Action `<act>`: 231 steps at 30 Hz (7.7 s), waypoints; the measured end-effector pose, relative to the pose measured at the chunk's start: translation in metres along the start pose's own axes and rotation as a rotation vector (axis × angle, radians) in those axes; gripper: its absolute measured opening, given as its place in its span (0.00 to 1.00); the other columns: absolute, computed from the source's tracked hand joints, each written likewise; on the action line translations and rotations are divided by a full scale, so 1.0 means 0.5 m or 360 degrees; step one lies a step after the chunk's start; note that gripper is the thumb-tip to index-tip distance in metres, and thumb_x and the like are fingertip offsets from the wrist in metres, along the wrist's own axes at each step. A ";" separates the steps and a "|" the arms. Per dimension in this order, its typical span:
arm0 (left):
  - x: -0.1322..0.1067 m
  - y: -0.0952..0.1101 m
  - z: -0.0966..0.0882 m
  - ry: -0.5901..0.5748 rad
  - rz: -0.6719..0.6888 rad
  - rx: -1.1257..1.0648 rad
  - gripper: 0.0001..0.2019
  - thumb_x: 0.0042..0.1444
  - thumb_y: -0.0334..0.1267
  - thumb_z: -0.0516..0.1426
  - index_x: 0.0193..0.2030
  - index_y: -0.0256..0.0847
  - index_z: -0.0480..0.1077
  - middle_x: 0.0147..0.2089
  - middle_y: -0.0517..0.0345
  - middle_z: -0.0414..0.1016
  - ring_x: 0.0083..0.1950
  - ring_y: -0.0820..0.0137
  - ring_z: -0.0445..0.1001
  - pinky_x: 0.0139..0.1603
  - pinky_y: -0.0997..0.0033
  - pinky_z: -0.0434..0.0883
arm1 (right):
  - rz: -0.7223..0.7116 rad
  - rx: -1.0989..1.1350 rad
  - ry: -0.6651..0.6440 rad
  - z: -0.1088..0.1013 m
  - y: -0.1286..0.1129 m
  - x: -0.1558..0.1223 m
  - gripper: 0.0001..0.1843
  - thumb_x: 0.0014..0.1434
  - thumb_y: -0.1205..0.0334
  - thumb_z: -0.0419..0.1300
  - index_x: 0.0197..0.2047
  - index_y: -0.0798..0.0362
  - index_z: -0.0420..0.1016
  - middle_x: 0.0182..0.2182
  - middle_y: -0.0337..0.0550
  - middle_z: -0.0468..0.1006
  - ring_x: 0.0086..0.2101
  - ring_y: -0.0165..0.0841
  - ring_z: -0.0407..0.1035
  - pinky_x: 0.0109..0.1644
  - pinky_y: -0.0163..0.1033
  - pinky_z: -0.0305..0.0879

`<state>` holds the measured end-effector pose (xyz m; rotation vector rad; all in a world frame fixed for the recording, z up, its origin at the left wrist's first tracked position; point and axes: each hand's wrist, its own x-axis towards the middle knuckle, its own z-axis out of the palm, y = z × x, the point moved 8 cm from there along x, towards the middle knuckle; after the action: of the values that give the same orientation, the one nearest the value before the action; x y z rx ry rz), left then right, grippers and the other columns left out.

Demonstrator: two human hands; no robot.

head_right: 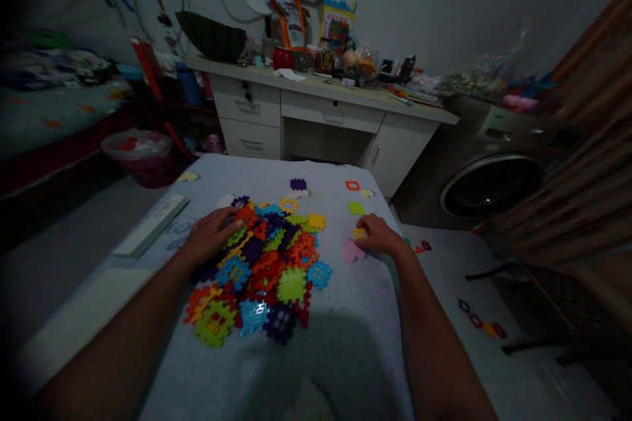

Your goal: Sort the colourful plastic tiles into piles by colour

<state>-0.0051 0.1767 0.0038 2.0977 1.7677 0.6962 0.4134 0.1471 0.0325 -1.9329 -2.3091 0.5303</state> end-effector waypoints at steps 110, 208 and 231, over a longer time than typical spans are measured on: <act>0.000 -0.003 -0.001 0.0007 -0.0022 -0.0041 0.28 0.59 0.59 0.47 0.59 0.47 0.68 0.63 0.52 0.70 0.65 0.54 0.66 0.66 0.48 0.58 | 0.0375 0.0056 0.0662 -0.061 0.097 0.111 0.06 0.46 0.75 0.58 0.24 0.54 0.72 0.25 0.39 0.74 0.29 0.29 0.65 0.34 0.32 0.56; -0.005 0.008 -0.019 0.0105 -0.0054 -0.0253 0.25 0.62 0.58 0.46 0.56 0.47 0.70 0.59 0.52 0.72 0.62 0.56 0.68 0.65 0.48 0.59 | -0.0617 0.0309 0.0164 0.071 -0.303 0.164 0.18 0.57 0.76 0.52 0.45 0.55 0.79 0.46 0.49 0.78 0.50 0.37 0.68 0.59 0.45 0.58; -0.007 0.012 -0.016 0.0098 -0.0014 -0.0157 0.24 0.61 0.58 0.48 0.54 0.46 0.70 0.59 0.51 0.72 0.61 0.56 0.69 0.63 0.50 0.61 | -0.0886 0.0362 0.0280 0.026 -0.396 0.106 0.08 0.52 0.65 0.66 0.38 0.53 0.77 0.44 0.45 0.70 0.48 0.38 0.64 0.57 0.47 0.58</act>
<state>-0.0047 0.1717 0.0130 2.0227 1.7363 0.8363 0.2133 0.1675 0.0742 -1.1167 -2.3961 0.5055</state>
